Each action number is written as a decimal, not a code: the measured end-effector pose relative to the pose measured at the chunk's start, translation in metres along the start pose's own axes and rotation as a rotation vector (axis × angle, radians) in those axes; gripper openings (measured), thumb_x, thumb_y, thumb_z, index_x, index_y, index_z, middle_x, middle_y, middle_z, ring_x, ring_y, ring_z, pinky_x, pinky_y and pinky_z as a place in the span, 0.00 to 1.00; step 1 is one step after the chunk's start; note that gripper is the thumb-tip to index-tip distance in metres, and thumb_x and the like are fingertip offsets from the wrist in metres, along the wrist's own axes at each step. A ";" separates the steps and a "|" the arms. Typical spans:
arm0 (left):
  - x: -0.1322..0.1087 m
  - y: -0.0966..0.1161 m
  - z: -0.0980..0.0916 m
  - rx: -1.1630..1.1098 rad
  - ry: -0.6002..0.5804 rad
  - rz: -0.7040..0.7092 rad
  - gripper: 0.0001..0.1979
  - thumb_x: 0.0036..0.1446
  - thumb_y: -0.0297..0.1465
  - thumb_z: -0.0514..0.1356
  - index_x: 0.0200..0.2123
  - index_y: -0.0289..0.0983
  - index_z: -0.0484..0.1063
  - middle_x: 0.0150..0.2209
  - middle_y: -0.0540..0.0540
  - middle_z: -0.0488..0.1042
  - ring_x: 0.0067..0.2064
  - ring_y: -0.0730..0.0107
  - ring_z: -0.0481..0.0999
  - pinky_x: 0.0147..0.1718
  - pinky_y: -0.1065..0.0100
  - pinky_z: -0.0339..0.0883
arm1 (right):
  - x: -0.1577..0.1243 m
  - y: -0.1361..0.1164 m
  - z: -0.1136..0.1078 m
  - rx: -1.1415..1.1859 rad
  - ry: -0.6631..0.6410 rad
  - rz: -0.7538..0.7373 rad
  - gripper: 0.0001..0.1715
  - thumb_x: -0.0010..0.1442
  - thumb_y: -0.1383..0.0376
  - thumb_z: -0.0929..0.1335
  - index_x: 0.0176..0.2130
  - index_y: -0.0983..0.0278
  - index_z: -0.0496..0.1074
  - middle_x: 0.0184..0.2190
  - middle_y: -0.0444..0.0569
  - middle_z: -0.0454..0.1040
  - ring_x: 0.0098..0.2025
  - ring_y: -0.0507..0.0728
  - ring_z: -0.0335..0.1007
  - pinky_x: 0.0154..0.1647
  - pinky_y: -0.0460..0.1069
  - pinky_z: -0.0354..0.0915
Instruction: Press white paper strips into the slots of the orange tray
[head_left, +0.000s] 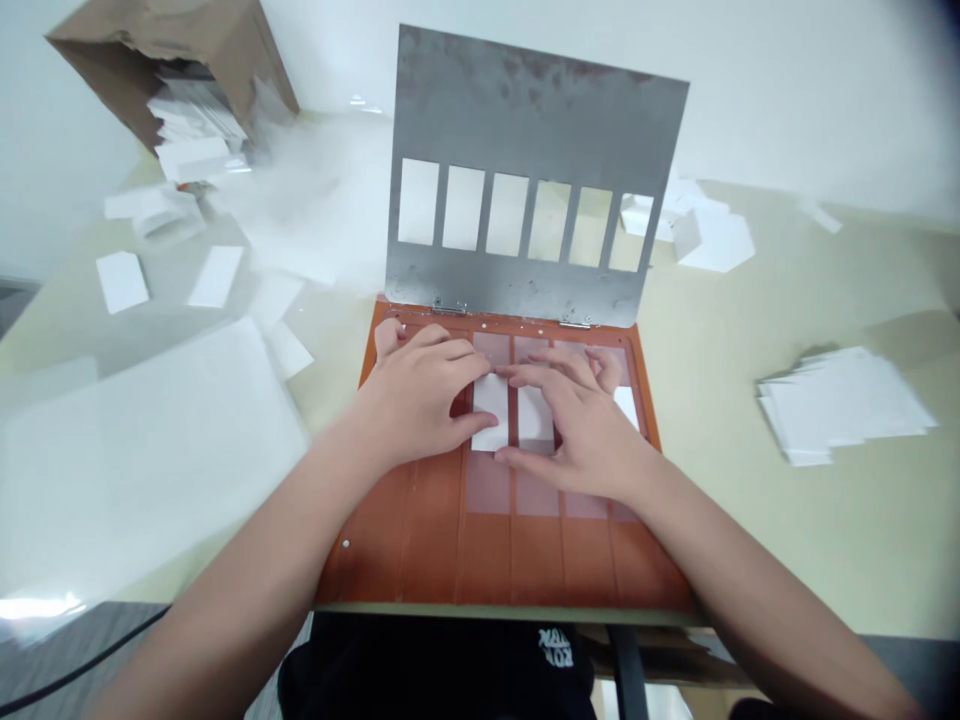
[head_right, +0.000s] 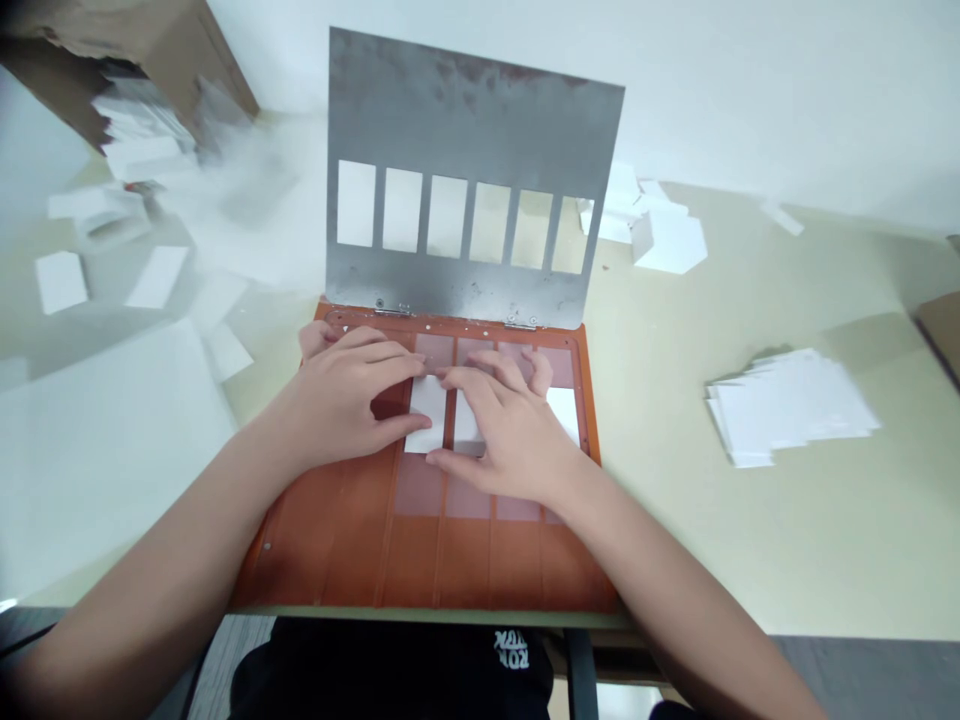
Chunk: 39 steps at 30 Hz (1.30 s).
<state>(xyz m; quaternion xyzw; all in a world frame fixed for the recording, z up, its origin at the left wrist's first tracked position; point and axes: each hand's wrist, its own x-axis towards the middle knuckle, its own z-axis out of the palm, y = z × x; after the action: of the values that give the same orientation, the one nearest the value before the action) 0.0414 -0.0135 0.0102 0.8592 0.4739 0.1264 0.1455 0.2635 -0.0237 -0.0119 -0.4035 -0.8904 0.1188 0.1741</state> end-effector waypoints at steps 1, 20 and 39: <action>0.000 0.000 0.000 0.000 0.000 0.000 0.15 0.54 0.41 0.67 0.41 0.37 0.76 0.43 0.44 0.80 0.47 0.54 0.71 0.45 0.55 0.59 | 0.000 0.000 0.000 -0.001 -0.003 -0.001 0.30 0.57 0.48 0.69 0.53 0.59 0.62 0.54 0.53 0.76 0.60 0.70 0.64 0.62 0.68 0.41; 0.000 0.001 -0.002 0.000 -0.019 -0.009 0.16 0.55 0.41 0.66 0.42 0.37 0.76 0.43 0.44 0.79 0.48 0.53 0.71 0.46 0.56 0.60 | -0.001 0.001 -0.001 -0.005 -0.007 -0.016 0.32 0.57 0.48 0.70 0.54 0.59 0.61 0.54 0.52 0.75 0.61 0.69 0.63 0.63 0.68 0.40; 0.000 0.001 -0.002 -0.006 -0.017 -0.006 0.16 0.55 0.42 0.66 0.42 0.37 0.76 0.43 0.44 0.79 0.48 0.53 0.70 0.46 0.56 0.61 | -0.001 0.000 -0.001 -0.003 -0.013 -0.010 0.31 0.57 0.47 0.70 0.54 0.58 0.62 0.54 0.52 0.75 0.61 0.70 0.63 0.63 0.67 0.40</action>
<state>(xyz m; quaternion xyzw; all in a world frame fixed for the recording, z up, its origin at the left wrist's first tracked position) 0.0421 -0.0137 0.0122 0.8584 0.4749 0.1201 0.1526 0.2648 -0.0242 -0.0107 -0.3987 -0.8936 0.1194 0.1681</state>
